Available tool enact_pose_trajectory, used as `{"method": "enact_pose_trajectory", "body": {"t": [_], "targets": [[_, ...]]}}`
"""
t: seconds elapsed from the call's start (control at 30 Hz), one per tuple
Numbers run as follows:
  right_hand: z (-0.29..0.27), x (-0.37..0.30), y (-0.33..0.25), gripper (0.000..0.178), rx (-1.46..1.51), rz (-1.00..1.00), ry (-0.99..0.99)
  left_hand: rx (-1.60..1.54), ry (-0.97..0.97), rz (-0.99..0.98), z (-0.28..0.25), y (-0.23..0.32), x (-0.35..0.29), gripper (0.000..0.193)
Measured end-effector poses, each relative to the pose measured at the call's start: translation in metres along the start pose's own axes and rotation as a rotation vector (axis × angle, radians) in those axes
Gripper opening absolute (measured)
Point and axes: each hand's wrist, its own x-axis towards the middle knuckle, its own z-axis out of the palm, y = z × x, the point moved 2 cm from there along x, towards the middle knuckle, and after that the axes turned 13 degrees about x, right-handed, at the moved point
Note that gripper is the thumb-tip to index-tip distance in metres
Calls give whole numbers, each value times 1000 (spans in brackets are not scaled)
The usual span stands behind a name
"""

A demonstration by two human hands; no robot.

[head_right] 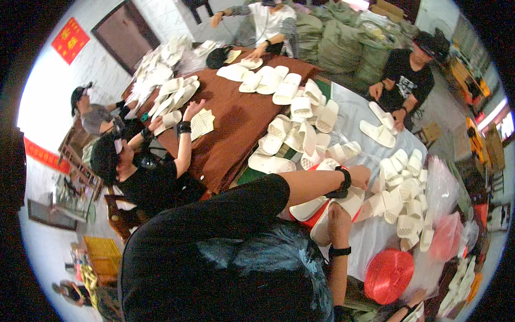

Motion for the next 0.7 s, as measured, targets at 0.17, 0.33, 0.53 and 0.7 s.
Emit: {"method": "enact_pose_trajectory", "body": {"t": [0.17,0.33,0.53,0.7], "targets": [[-2,3,-6,17,-35,14,-82,-106,5,-9,2,0,3,22],[0,4,6,20,-83,-25,-64,-88,-11,-151,2,12,0,25],[2,2,11,21,-227,-5,-77,-133,11,-291,-16,34,-13,33],[0,-4,7,23,-309,41,-129,-140,25,-291,-1,43,-11,24]]}}
